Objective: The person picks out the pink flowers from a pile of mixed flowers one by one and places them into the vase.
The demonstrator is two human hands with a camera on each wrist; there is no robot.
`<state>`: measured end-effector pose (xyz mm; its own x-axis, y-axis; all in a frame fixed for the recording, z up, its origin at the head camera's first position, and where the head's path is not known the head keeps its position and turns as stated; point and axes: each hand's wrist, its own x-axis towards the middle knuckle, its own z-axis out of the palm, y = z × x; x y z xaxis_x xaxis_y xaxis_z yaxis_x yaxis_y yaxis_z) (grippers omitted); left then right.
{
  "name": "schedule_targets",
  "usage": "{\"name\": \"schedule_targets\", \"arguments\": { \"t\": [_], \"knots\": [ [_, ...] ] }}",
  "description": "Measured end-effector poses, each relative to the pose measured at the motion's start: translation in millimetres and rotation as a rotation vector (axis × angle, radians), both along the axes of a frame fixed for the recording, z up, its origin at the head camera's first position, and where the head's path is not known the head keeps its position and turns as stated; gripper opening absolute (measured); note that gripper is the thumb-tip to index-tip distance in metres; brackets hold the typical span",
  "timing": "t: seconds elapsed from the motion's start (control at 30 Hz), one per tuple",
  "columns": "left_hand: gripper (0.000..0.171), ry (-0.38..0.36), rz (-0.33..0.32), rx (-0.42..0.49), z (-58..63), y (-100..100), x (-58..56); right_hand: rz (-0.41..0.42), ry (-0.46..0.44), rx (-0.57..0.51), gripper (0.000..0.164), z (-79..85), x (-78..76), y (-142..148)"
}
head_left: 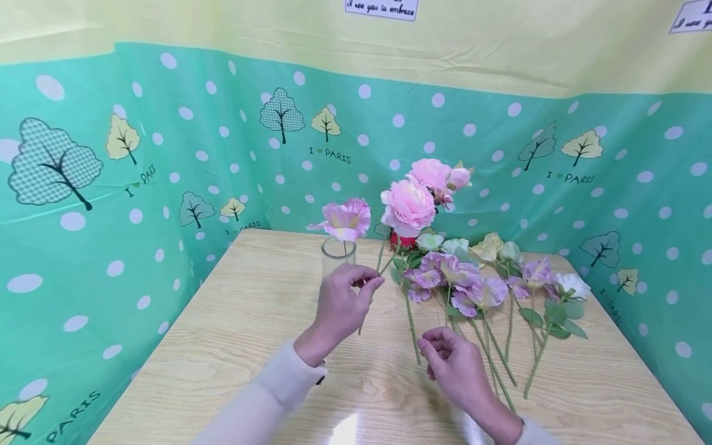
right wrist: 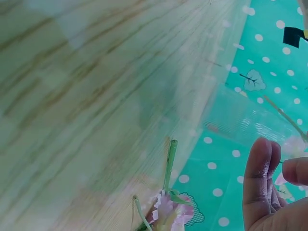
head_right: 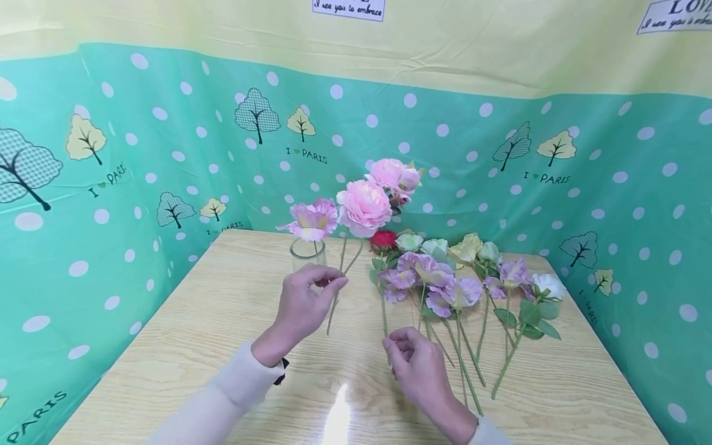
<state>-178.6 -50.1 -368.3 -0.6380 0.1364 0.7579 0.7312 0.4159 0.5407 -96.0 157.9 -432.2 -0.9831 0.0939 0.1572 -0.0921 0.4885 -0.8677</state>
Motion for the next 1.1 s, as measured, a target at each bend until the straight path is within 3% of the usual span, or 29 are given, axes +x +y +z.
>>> {"name": "schedule_targets", "arguments": {
  "t": [0.6,0.93,1.1],
  "knots": [
    [0.006,0.067,0.046,0.24,33.8,-22.2,-11.8,-0.005,0.031,0.004,0.007,-2.0,-2.0,4.8],
    [0.01,0.091,0.133,0.353,49.6,-36.3,-20.1,-0.01,0.051,0.0,0.007,-4.1,-2.4,5.7],
    [0.009,0.065,0.196,0.397,63.2,-38.9,-14.3,-0.011,0.049,-0.005,0.007,-3.8,-2.1,6.1]
  ]
}}
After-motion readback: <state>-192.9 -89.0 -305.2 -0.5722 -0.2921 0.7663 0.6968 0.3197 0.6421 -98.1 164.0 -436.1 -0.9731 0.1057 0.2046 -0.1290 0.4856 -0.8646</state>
